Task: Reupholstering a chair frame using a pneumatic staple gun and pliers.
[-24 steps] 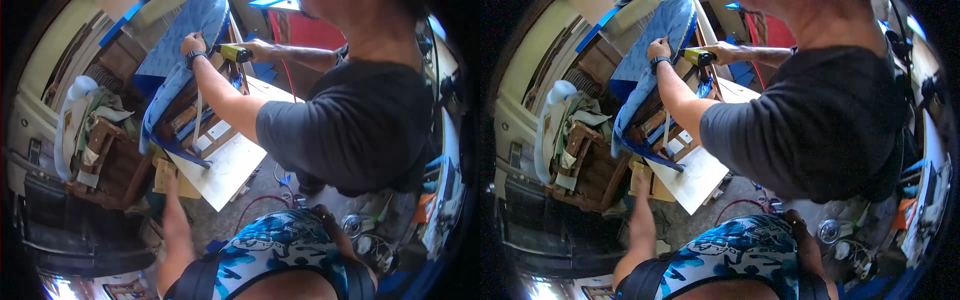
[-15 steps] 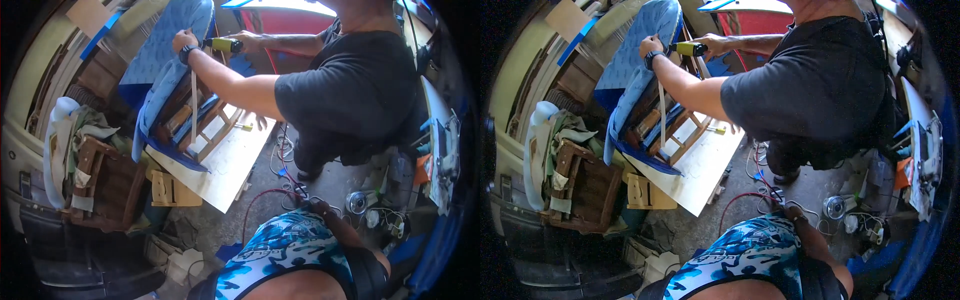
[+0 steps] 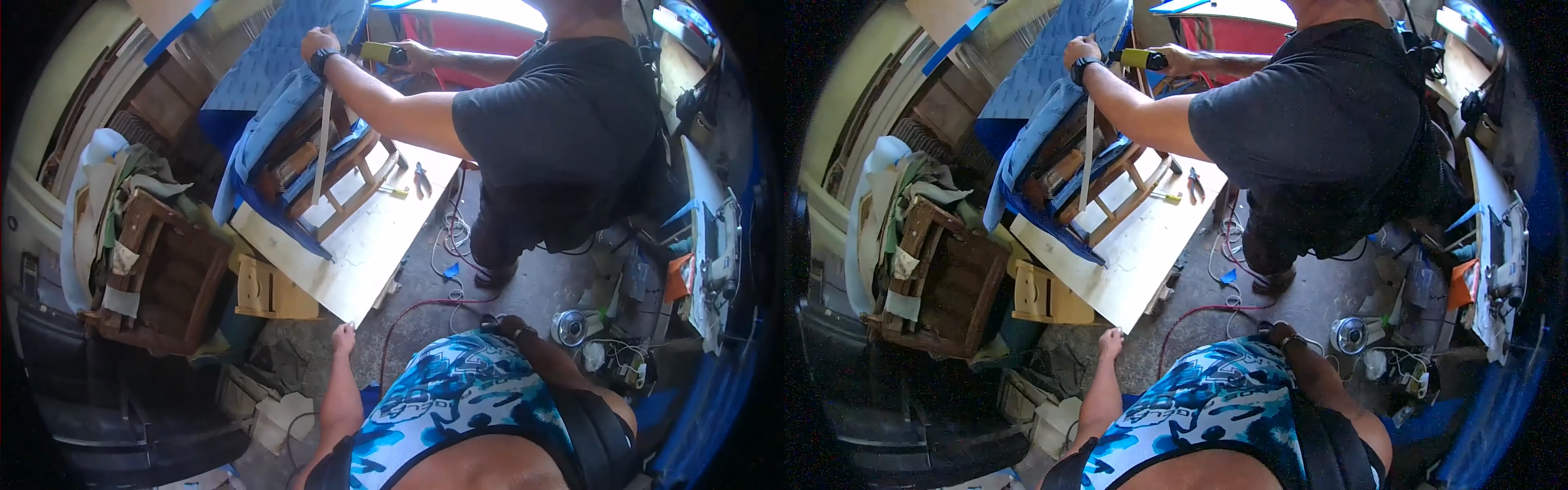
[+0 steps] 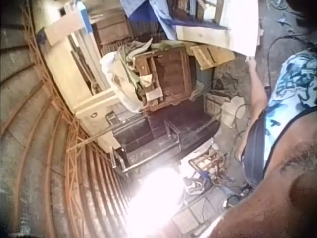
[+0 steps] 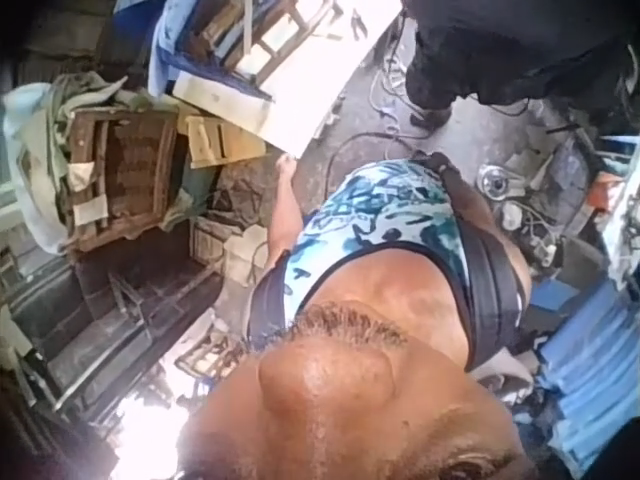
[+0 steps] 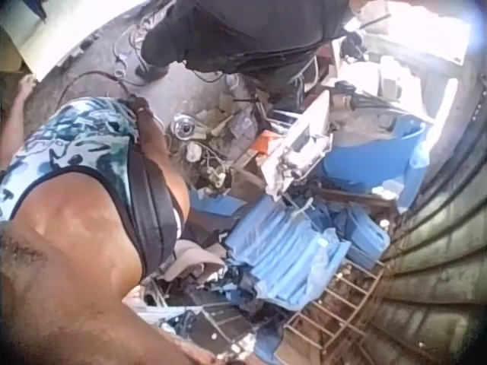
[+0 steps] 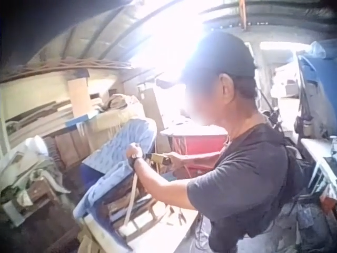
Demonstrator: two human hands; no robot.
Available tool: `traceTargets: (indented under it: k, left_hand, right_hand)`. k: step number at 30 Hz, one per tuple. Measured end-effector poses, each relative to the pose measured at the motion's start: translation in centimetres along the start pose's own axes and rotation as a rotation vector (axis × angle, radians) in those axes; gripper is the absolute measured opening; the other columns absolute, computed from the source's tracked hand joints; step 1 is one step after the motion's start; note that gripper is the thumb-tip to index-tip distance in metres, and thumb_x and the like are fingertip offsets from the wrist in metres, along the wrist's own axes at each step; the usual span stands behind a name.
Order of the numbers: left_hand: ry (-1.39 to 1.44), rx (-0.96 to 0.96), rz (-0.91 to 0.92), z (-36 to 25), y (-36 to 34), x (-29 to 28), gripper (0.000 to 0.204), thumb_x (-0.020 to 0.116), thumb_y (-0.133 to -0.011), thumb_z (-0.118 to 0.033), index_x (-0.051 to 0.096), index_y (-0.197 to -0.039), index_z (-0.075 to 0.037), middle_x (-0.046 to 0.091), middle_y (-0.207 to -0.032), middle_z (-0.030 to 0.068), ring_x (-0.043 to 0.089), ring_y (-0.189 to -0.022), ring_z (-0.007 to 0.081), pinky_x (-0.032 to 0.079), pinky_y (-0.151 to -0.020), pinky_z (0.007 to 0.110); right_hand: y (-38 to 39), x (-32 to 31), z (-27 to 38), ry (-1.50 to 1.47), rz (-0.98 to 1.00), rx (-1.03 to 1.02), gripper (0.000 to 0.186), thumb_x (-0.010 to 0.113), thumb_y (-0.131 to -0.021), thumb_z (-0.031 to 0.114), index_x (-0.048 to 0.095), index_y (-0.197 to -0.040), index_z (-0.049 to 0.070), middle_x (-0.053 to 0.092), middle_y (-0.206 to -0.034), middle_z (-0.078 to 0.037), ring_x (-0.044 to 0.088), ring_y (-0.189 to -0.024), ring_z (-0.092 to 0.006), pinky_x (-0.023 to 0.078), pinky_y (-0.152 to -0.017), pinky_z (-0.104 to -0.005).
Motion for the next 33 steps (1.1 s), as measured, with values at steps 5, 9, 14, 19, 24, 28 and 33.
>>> traceTargets:
  k: [5, 9, 14, 19, 24, 28, 33]
  left_hand:
    - [-0.281, 0.202, 0.027, 1.0, 2.6, 6.4, 0.048, 0.047, -0.098, -0.045, 0.075, -0.106, -0.007, 0.073, -0.104, 0.0214, 0.069, -0.102, 0.0389, 0.053, -0.090, 0.047]
    - [-0.244, 0.247, 0.517, 6.3, 8.7, 14.4, 0.053, 0.057, -0.092, -0.054, 0.077, -0.098, -0.006, 0.074, -0.095, 0.0186, 0.072, -0.092, 0.0324, 0.055, -0.082, 0.044]
    - [-0.314, 0.070, 0.476, 1.6, 10.7, 13.9, 0.049, 0.058, -0.092, -0.051, 0.077, -0.098, -0.007, 0.074, -0.095, 0.0184, 0.072, -0.091, 0.0326, 0.055, -0.082, 0.044]
    - [-0.306, 0.008, 0.362, -2.7, 8.0, 12.0, 0.044, 0.060, -0.092, -0.048, 0.077, -0.097, -0.007, 0.074, -0.099, 0.0197, 0.071, -0.094, 0.0356, 0.054, -0.084, 0.045]
    - [-0.262, 0.091, 0.226, -8.0, 6.3, 12.7, 0.044, 0.058, -0.094, -0.047, 0.076, -0.097, -0.006, 0.073, -0.095, 0.0198, 0.071, -0.090, 0.0361, 0.054, -0.082, 0.045]
    - [-0.070, 0.062, 0.320, -10.6, 8.8, 14.9, 0.041, 0.062, -0.094, -0.044, 0.076, -0.105, -0.008, 0.073, -0.107, 0.0198, 0.069, -0.102, 0.0364, 0.052, -0.090, 0.044]
    - [-0.199, 0.070, 0.393, -7.5, 11.9, 15.5, 0.043, 0.061, -0.093, -0.046, 0.076, -0.105, -0.007, 0.072, -0.110, 0.0196, 0.068, -0.103, 0.0371, 0.052, -0.090, 0.045]
  right_hand:
    - [-0.3, -1.1, -0.1, -0.326, -0.005, -0.138, 0.032, 0.058, -0.088, 0.030, 0.073, -0.096, 0.003, 0.074, -0.099, -0.018, 0.072, -0.092, -0.0354, 0.056, -0.082, -0.0508]
    - [0.4, -0.7, -3.0, -0.419, -0.035, 0.202, 0.038, 0.060, -0.087, 0.039, 0.076, -0.100, 0.007, 0.075, -0.103, -0.018, 0.072, -0.095, -0.0347, 0.056, -0.086, -0.0490]
    - [4.2, 0.0, -7.1, -0.609, 0.164, 0.435, 0.045, 0.064, -0.084, 0.050, 0.079, -0.109, 0.015, 0.074, -0.114, -0.015, 0.071, -0.102, -0.0331, 0.055, -0.092, -0.0442]
    - [6.1, -2.4, -8.6, -0.731, 0.239, 0.585, 0.052, 0.071, -0.080, 0.049, 0.075, -0.118, 0.014, 0.073, -0.119, -0.013, 0.069, -0.111, -0.0299, 0.053, -0.098, -0.0406]
    - [5.8, -5.0, -8.8, -0.758, 0.285, 0.550, 0.052, 0.075, -0.080, 0.045, 0.075, -0.119, 0.011, 0.073, -0.119, -0.014, 0.069, -0.111, -0.0297, 0.053, -0.098, -0.0403]
    - [5.3, -6.4, -8.5, -0.733, 0.245, 0.510, 0.051, 0.078, -0.080, 0.043, 0.074, -0.119, 0.009, 0.072, -0.121, -0.015, 0.069, -0.112, -0.0305, 0.053, -0.099, -0.0395]
    - [5.5, -7.8, -7.6, -0.700, 0.236, 0.505, 0.051, 0.079, -0.079, 0.042, 0.074, -0.119, 0.010, 0.073, -0.119, -0.015, 0.069, -0.111, -0.0295, 0.053, -0.099, -0.0389]
Point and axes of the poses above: each hand's wrist, its own y-axis away from the middle knuckle, its own x-axis out of the palm, z = x × y, the point moved 6 cm from there along -y, towards the middle knuckle
